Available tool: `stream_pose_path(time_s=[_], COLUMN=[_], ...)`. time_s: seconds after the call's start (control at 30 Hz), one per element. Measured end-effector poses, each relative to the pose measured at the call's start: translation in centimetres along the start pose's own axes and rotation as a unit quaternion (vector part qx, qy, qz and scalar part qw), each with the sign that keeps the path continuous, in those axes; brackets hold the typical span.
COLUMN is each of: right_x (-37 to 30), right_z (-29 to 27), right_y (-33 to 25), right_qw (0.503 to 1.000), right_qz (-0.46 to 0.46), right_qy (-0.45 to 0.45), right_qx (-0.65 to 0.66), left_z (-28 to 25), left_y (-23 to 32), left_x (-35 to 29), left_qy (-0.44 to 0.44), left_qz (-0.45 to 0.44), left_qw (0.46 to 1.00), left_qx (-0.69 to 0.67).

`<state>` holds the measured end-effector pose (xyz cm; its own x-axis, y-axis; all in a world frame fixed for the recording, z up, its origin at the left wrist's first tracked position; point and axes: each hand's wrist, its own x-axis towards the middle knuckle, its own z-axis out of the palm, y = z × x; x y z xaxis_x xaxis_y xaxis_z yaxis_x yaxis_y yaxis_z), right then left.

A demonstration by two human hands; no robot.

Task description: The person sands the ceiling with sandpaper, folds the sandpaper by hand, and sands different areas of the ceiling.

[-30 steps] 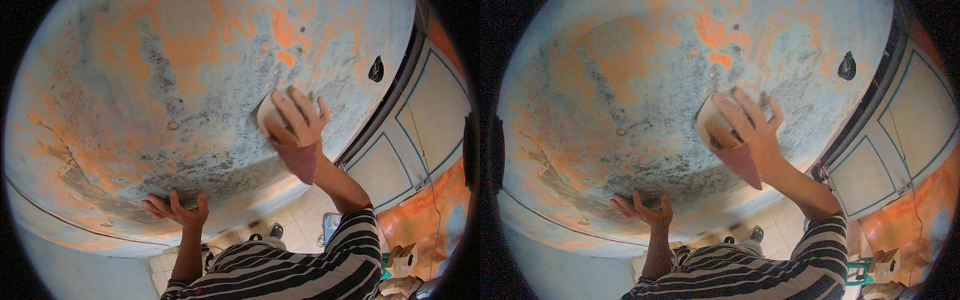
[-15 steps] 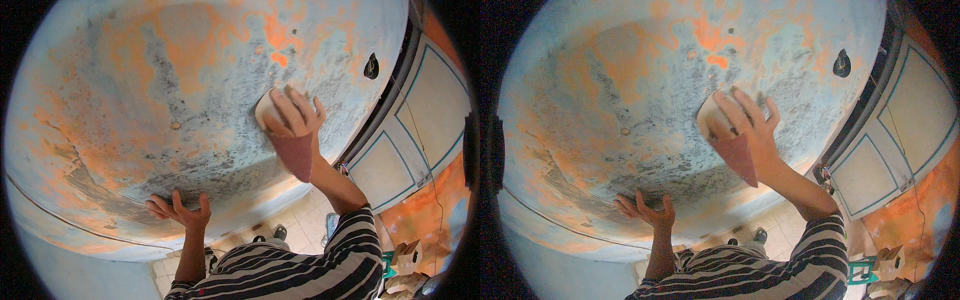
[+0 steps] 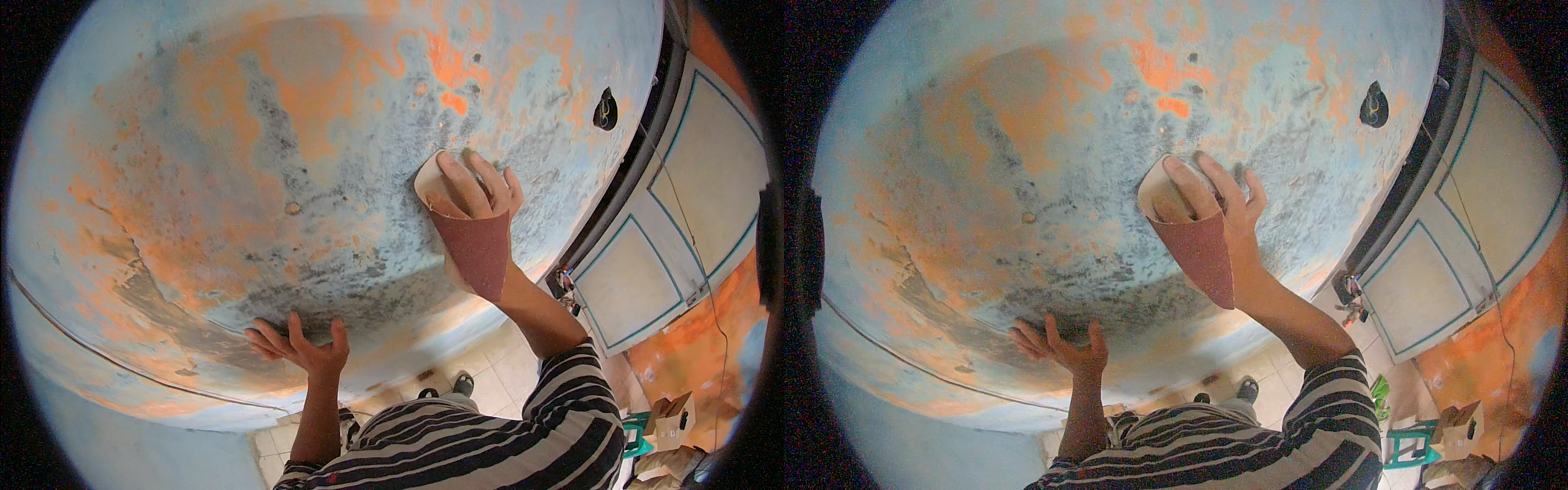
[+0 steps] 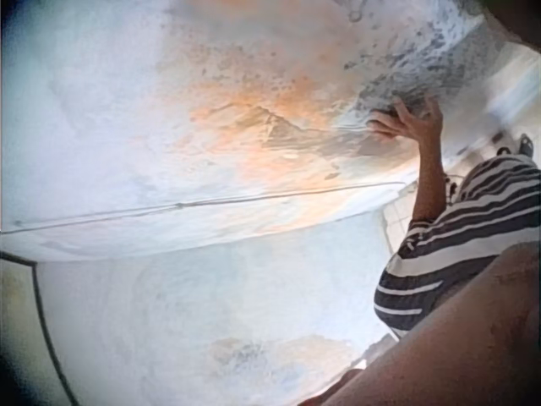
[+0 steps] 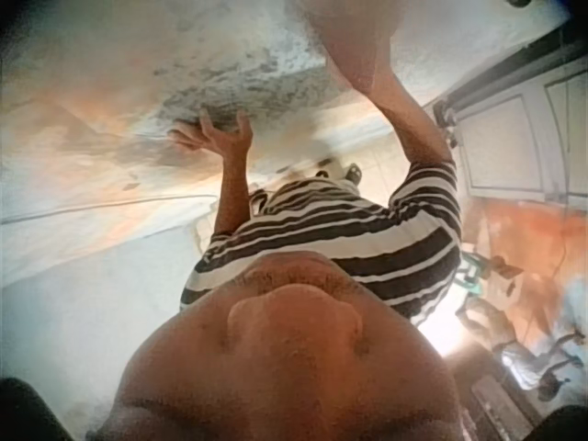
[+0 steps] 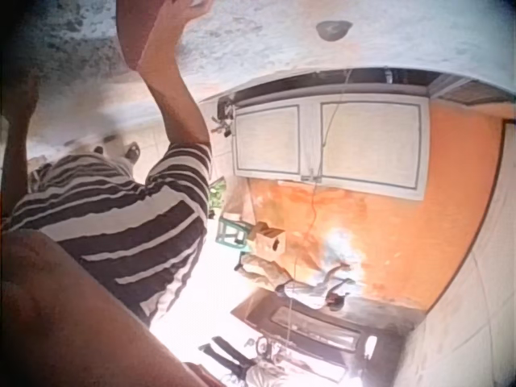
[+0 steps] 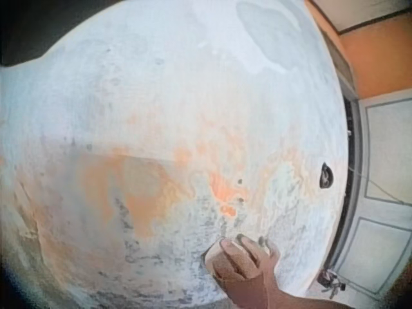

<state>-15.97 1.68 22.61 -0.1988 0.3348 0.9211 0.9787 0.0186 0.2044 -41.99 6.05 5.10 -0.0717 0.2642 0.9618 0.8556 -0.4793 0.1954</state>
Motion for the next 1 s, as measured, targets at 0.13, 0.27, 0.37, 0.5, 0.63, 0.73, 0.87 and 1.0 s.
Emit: stream_pose_path(time_s=[0.13,0.27,0.37,0.5,0.63,0.73,0.87,1.0], right_x=[1.3,1.1,0.7,0.5,1.1,1.3,1.1,0.6], right_z=[-2.1,-2.0,-1.4,-2.1,-2.0,-2.5,-2.0,-2.0], right_y=[0.7,-0.8,-0.2,-2.9,-2.3,-3.4,-2.4,-3.0], right_qw=[0.995,0.997,0.985,0.993,0.978,0.988,0.979,0.986], right_qz=[0.075,0.034,0.098,0.055,0.121,0.095,0.136,0.092], right_qy=[-0.019,-0.016,0.028,-0.007,0.041,-0.019,0.045,0.007], right_qx=[0.056,0.071,0.137,0.103,0.163,0.117,0.147,0.136], left_z=[0.0,-0.2,-0.3,-0.1,-0.1,-0.2,-0.1,-0.1], left_y=[-0.3,-0.3,-0.4,0.2,-0.2,-0.3,-0.1,-0.1], left_x=[-0.4,-0.3,-0.4,-0.3,-0.4,-0.5,-0.4,-0.5], left_qy=[0.005,-0.005,-0.003,0.000,0.003,-0.002,0.001,-0.002], left_qz=[0.000,0.005,0.001,-0.008,-0.006,-0.012,-0.009,-0.011], left_qw=[1.000,1.000,1.000,1.000,1.000,1.000,1.000,1.000], left_qx=[0.000,-0.002,0.028,0.023,0.013,0.009,0.005,0.007])
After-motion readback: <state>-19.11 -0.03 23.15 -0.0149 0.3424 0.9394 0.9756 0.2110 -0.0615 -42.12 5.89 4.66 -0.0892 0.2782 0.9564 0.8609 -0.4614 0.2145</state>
